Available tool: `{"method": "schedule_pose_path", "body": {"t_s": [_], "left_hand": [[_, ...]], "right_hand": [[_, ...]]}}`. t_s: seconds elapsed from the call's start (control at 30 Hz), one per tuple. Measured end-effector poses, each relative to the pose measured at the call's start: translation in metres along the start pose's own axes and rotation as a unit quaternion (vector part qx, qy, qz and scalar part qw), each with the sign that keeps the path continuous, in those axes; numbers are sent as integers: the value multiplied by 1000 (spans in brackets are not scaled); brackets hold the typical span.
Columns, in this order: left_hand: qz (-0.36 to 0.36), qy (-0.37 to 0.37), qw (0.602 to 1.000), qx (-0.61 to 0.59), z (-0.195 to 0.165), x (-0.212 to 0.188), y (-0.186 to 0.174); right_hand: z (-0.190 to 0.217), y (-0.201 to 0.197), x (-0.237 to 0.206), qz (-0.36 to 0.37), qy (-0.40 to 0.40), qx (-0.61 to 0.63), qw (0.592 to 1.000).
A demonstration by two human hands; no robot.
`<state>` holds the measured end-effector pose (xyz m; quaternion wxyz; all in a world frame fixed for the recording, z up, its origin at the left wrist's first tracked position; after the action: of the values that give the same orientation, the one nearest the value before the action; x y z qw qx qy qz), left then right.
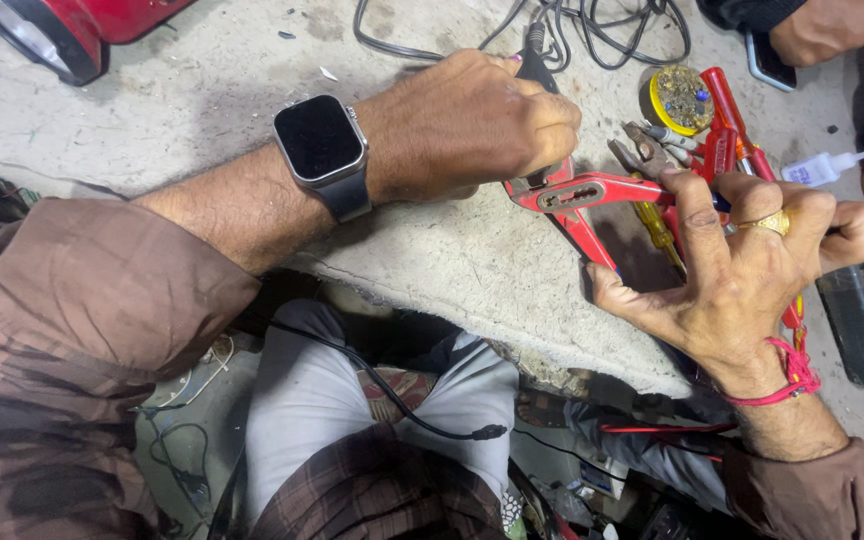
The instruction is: The person uses a multimeter to test a black electrical connector, then manipulates its internal pins with a screwdriver and pliers. They repeatedly adjust and inspect the connector while another person handles a nearby cable.
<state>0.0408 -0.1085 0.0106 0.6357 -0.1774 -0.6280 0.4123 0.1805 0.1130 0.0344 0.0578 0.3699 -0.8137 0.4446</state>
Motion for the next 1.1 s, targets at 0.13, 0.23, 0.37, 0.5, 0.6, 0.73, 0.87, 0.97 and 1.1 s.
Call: {"method": "schedule_pose_path", "body": {"t_s": [0.13,0.23,0.37,0.5,0.6,0.73,0.87,0.97,1.1], "left_hand": [[-34,8,999,-30,1,-1,-4],[-27,5,1000,-5,2,0,-3],[11,10,1000,-8,6,0,5],[-27,17,999,25,6,-1,7],[-29,22,999,22,7,-1,9],[-5,12,1000,-17,8,2,10],[1,14,1000,-16,9,3,10],[0,9,999,-36,7,4,9],[4,15,999,-45,9,4,6]], "right_hand": [[4,-3,6,-1,10,3,1000],[5,-4,9,-9,6,-1,1000],[1,2,9,-6,6,0,1000],[-1,9,3,6,9,6,1000],[-1,12,1,-1,7,9,1000],[-3,13,1,18,24,44,999],[-3,13,5,15,19,30,999],[-1,12,8,8,11,-4,1000],[-1,10,12,14,11,3,1000]]}}
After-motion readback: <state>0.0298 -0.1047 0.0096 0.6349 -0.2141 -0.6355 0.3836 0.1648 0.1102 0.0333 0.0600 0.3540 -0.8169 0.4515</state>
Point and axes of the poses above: each hand's wrist, its own x-axis towards the middle knuckle, its own y-axis out of the palm, z = x × y, the point moved 4 cm from there along x, towards the middle knuckle, and after that the axes turned 4 degrees about -y, right-handed, at the moved point
